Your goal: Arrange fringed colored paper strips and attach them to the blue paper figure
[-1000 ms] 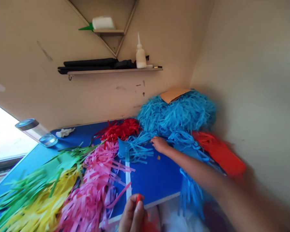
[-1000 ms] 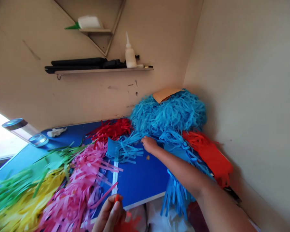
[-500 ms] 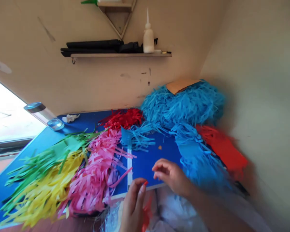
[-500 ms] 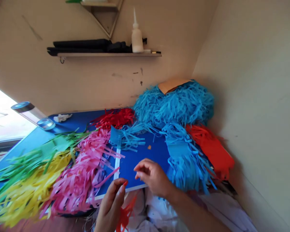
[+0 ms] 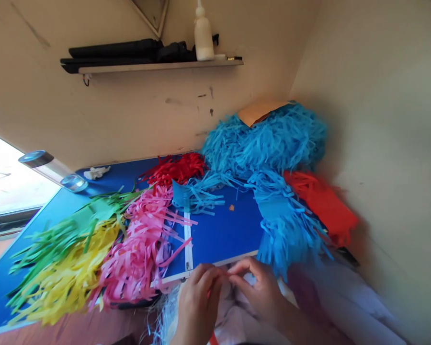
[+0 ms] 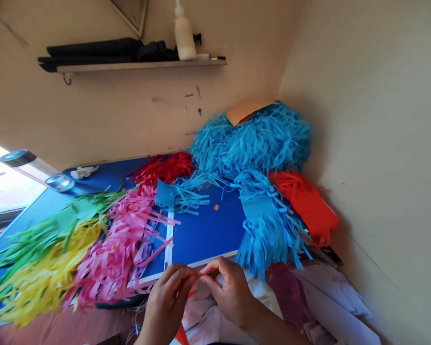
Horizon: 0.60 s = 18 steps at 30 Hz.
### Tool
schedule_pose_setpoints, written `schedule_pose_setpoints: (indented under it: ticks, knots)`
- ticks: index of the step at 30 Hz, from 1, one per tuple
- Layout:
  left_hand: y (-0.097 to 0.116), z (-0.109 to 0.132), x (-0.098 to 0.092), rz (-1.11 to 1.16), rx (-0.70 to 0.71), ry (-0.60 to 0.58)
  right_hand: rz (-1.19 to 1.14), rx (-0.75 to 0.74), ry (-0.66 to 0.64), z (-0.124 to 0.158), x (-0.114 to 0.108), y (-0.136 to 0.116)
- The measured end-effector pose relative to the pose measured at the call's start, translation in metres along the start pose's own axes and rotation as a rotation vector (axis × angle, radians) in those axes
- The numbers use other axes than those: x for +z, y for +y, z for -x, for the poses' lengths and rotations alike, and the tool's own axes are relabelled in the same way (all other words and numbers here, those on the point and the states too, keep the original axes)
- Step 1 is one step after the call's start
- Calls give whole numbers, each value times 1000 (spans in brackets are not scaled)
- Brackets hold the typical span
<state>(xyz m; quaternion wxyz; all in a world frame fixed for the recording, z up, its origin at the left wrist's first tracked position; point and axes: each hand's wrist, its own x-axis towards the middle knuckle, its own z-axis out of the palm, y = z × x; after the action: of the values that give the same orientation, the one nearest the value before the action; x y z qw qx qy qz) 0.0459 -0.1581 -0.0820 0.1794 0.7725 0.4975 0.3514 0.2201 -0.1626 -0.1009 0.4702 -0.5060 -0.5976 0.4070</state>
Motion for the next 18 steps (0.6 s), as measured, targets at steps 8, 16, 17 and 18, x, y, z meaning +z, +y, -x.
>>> schedule_pose_setpoints:
  ticks: [8,16,17,18]
  knots:
    - [5,0,-3,-108,127,-6,218,-173,-125,-1,-9,-3]
    - [-5,10,0,57,38,-70,269,-211,-221,-2,-13,-16]
    - [-5,11,1,66,11,-53,235,-189,-229,-3,-13,-18]
    - [-6,13,3,79,-24,-41,192,-146,-232,-4,-14,-20]
